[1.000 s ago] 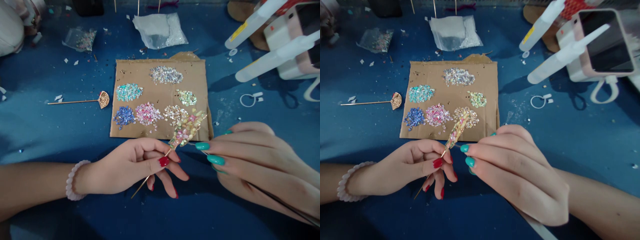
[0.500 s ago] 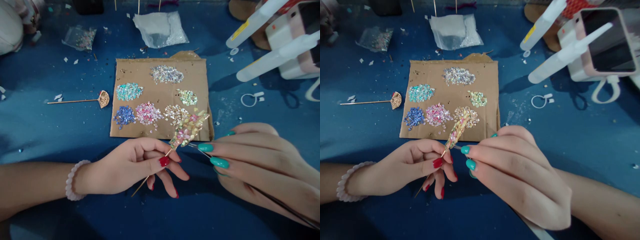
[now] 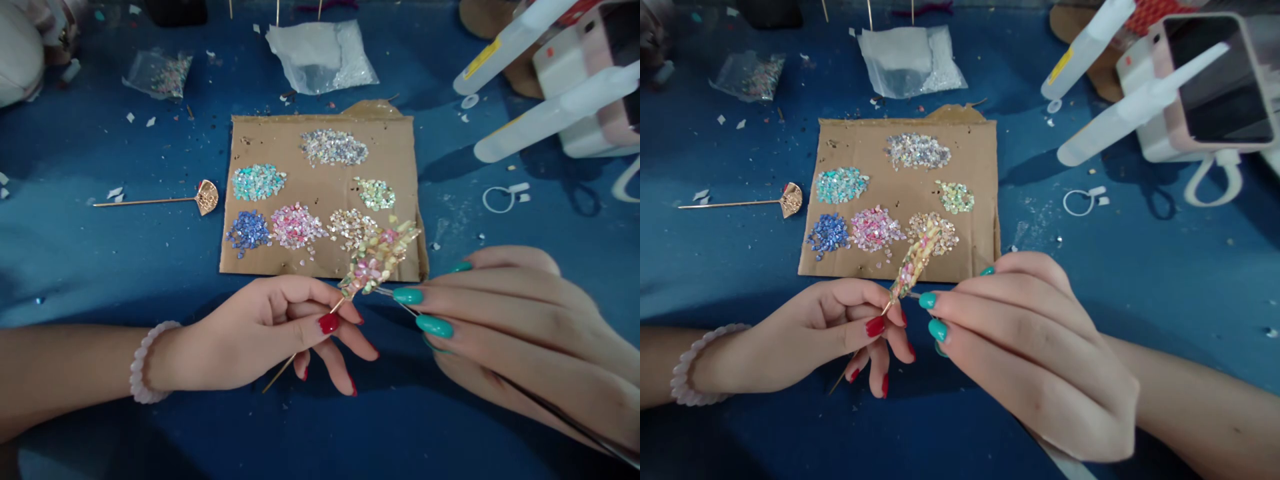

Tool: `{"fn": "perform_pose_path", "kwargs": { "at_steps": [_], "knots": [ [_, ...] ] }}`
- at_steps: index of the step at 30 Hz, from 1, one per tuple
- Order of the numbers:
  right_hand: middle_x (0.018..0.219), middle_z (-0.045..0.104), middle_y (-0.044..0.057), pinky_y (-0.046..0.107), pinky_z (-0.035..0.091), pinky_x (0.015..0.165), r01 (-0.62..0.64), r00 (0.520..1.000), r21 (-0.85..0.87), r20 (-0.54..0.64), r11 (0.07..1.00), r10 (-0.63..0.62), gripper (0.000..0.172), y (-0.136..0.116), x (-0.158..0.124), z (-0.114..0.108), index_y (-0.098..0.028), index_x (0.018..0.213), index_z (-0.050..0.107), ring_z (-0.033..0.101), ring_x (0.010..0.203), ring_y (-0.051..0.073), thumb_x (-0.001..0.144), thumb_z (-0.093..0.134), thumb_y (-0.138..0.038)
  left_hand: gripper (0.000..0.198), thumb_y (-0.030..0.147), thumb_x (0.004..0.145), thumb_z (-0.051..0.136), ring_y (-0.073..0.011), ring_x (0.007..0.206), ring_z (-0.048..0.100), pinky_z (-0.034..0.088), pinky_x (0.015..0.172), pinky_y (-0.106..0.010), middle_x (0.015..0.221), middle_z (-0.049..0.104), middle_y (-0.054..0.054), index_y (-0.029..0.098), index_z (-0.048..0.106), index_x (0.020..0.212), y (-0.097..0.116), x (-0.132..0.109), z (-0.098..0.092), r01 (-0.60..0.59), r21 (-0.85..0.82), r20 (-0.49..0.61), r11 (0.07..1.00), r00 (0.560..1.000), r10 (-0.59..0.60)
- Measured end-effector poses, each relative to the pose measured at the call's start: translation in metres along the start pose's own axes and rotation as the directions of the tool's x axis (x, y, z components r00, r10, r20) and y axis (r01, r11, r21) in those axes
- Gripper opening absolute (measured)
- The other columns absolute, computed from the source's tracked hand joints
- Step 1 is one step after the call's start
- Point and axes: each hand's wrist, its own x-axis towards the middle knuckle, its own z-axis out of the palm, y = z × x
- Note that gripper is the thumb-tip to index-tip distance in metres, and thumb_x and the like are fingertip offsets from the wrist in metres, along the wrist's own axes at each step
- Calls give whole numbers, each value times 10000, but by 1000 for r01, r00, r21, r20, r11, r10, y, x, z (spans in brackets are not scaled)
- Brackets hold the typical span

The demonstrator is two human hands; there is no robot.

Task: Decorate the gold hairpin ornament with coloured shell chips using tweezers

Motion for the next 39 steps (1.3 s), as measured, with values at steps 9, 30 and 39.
{"fn": "perform_pose_path", "kwargs": {
  "at_steps": [9, 30, 39],
  "knots": [
    [963, 703, 31, 454, 522, 861, 1, 1000, 57, 9, 998, -1, 126, 0, -6, -1, -245, 866, 634, 662, 850, 198, 888, 527, -183, 38, 161, 943, 540, -70, 663, 688, 420, 523, -123, 901, 710, -26, 151, 576, 951, -2, 0, 0, 4, 10, -17, 1000, 1000, -4],
    [1035, 658, 89, 413, 523, 838, 88, 976, 228, 176, 970, -130, 273, 19, 3, -11, -171, 987, 582, 645, 936, 170, 799, 579, 28, 79, 107, 953, 487, -58, 657, 683, 422, 520, -107, 922, 718, -54, 143, 557, 954, 1, 0, 0, -24, 30, -1, 999, 1000, 24],
    [1305, 558, 41, 420, 507, 937, 147, 952, 234, 231, 961, -202, 276, 26, 1, -18, -187, 997, 613, 595, 1102, 192, 803, 559, 3, 36, 133, 932, 543, -64, 647, 681, 413, 506, -116, 882, 708, -17, 152, 572, 938, 2, 0, 1, -4, 12, -20, 1000, 1000, 4]
  ]
}}
